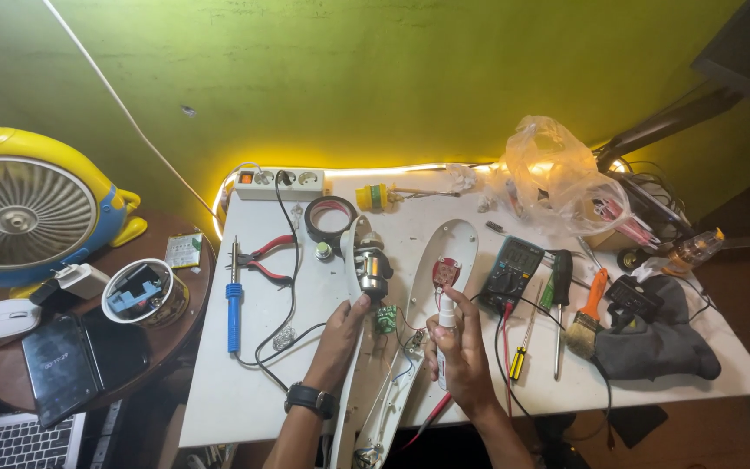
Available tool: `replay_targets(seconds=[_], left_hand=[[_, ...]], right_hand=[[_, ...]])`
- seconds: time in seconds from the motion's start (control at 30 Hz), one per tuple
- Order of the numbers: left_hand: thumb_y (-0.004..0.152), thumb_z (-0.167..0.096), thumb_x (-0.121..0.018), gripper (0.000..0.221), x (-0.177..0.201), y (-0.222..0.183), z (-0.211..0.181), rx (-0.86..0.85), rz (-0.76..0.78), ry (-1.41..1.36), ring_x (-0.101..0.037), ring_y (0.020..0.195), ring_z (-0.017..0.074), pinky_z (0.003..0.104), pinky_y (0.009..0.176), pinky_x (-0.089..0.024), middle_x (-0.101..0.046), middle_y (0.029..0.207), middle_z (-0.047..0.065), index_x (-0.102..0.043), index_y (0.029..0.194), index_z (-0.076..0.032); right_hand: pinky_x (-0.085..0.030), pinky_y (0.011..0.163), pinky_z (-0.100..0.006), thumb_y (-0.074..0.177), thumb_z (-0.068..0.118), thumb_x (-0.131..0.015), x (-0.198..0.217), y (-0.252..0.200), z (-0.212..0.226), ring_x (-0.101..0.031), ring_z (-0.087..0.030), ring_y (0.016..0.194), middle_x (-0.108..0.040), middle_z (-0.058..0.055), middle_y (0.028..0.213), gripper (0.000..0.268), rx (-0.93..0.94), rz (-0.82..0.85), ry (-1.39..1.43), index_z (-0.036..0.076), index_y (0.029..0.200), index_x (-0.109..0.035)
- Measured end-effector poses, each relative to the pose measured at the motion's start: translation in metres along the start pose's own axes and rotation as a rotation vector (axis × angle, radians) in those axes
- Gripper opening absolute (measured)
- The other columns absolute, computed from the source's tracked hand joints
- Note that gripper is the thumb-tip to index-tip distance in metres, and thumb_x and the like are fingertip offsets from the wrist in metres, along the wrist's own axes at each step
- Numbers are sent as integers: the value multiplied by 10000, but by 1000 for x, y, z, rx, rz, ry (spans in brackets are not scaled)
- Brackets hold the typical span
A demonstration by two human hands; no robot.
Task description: Reassembling the internal components of a handheld massager, including the motor and circuit board, into its plastic housing.
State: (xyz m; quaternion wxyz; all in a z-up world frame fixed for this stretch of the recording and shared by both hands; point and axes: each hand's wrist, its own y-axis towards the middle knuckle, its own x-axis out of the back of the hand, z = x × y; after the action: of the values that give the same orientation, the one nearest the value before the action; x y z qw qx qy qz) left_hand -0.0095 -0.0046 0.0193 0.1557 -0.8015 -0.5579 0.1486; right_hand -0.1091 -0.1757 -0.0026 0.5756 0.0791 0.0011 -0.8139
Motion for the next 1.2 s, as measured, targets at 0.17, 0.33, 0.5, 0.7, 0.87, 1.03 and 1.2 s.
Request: replay_targets(seconds=[0.17,0.33,0.5,0.7,0.87,1.03,1.2], left_hand=[[835,-602,-529,643,1,7,7,2,-1,-11,-636,1163,179,343,1056,-428,-723,1232,51,-674,1209,-98],[861,-561,-540,617,-1,4,2,-3,-12,-49,-641,1186,184,333,1066,-431,-727,1253,58,-678,1231,-86],[859,-545,-523,697,-4,-6,-4,-3,19,-119,-589,1352,214,368,1170,-382,-685,1413,86,-634,1369,-82],[800,-672,-463,765,-9,-9,-22,34,-20,277,-701,1202,245,415,983,-513,-745,1323,96,-714,1288,-140],[895,-730,-364,912,-4,11,-12,0,-116,716,-510,1051,260,409,887,-414,-516,1143,99,-439,1505,-57],[959,-401,-657,558,-4,17,18,-748,-434,897,-519,1181,378,473,877,-560,-542,1280,227,-537,1360,-32],[839,28,-622,401,-7,15,18,-934,34,1216,-572,1176,319,473,995,-383,-666,1189,111,-674,1224,-72]], right_hand=[[-444,375,-292,973,193,-487,1,-2,-5,-477,-158,470,-523,-111,880,520,16,3,6,206,1483,-391],[-441,396,-287,961,193,-487,1,-2,-8,-480,-163,480,-520,-119,881,510,30,-31,-22,201,1463,-400],[-473,423,-292,983,209,-501,2,0,-17,-515,-155,526,-571,-128,921,540,151,-75,-100,196,1505,-360],[-455,414,-289,983,230,-520,-2,-3,-10,-507,-144,522,-552,-112,936,523,132,-66,-45,199,1487,-386],[-476,404,-281,974,219,-516,10,-2,-19,-517,-146,516,-568,-115,927,498,182,-107,-57,181,1458,-409],[-490,430,-300,959,181,-513,18,-8,-20,-509,-157,531,-561,-107,948,544,141,-153,-27,198,1493,-406],[-485,421,-305,971,187,-499,22,-9,-26,-514,-164,504,-552,-156,935,524,120,-187,36,187,1488,-409]])
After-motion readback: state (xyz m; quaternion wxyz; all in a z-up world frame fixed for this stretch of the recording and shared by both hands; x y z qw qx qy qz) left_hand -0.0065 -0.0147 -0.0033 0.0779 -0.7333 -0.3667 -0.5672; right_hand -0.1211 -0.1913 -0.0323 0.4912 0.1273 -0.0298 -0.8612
